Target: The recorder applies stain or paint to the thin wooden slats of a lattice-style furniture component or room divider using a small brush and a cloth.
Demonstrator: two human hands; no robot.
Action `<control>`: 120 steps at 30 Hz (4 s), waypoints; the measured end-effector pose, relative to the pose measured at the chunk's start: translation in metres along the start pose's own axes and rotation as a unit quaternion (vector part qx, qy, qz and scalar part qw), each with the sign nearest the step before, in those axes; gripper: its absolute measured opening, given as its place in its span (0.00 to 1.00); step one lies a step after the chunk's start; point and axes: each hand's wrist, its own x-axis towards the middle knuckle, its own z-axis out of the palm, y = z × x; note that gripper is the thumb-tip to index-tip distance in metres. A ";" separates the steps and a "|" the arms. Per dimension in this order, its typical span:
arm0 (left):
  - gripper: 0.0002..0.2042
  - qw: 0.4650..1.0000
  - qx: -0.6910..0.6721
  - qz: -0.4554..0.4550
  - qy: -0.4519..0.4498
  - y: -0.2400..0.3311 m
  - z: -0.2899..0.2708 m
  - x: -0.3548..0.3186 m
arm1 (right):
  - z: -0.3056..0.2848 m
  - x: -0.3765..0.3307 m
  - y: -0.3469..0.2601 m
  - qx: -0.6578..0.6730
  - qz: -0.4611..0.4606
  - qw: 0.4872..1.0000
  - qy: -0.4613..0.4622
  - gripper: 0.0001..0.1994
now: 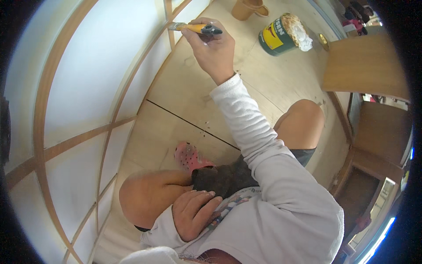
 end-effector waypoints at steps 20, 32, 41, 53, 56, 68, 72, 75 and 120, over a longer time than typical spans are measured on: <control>0.21 1.000 -0.008 -0.018 0.009 0.002 -0.004 0.002 | 0.018 0.020 0.002 -0.194 -0.060 0.978 -0.044 0.12; 0.20 0.999 -0.016 -0.031 0.012 -0.001 -0.007 0.005 | 0.024 0.017 0.003 -0.134 -0.057 0.987 -0.066 0.10; 0.20 0.999 -0.008 -0.039 0.004 -0.002 -0.011 0.008 | 0.024 0.027 0.006 -0.226 -0.146 0.962 -0.054 0.10; 0.21 0.998 -0.023 -0.051 -0.003 -0.002 -0.011 0.008 | 0.026 0.022 0.001 -0.251 -0.212 0.944 -0.039 0.09; 0.22 0.998 -0.026 -0.050 0.000 -0.002 -0.010 0.008 | 0.029 0.023 0.003 -0.252 -0.201 0.945 -0.062 0.09; 0.22 0.998 -0.021 -0.050 0.005 -0.001 -0.008 0.007 | 0.032 0.006 -0.007 -0.247 -0.233 0.935 -0.102 0.09; 0.22 0.999 -0.024 -0.049 -0.001 -0.002 -0.008 0.007 | 0.030 -0.005 -0.012 -0.109 -0.058 0.982 -0.144 0.09; 0.22 0.998 -0.019 -0.052 -0.002 -0.001 -0.008 0.008 | 0.022 0.016 -0.006 -0.137 0.029 0.981 -0.131 0.09; 0.22 0.999 -0.011 -0.031 -0.035 -0.009 -0.008 0.006 | -0.034 0.064 0.022 -0.188 -0.033 0.981 -0.025 0.15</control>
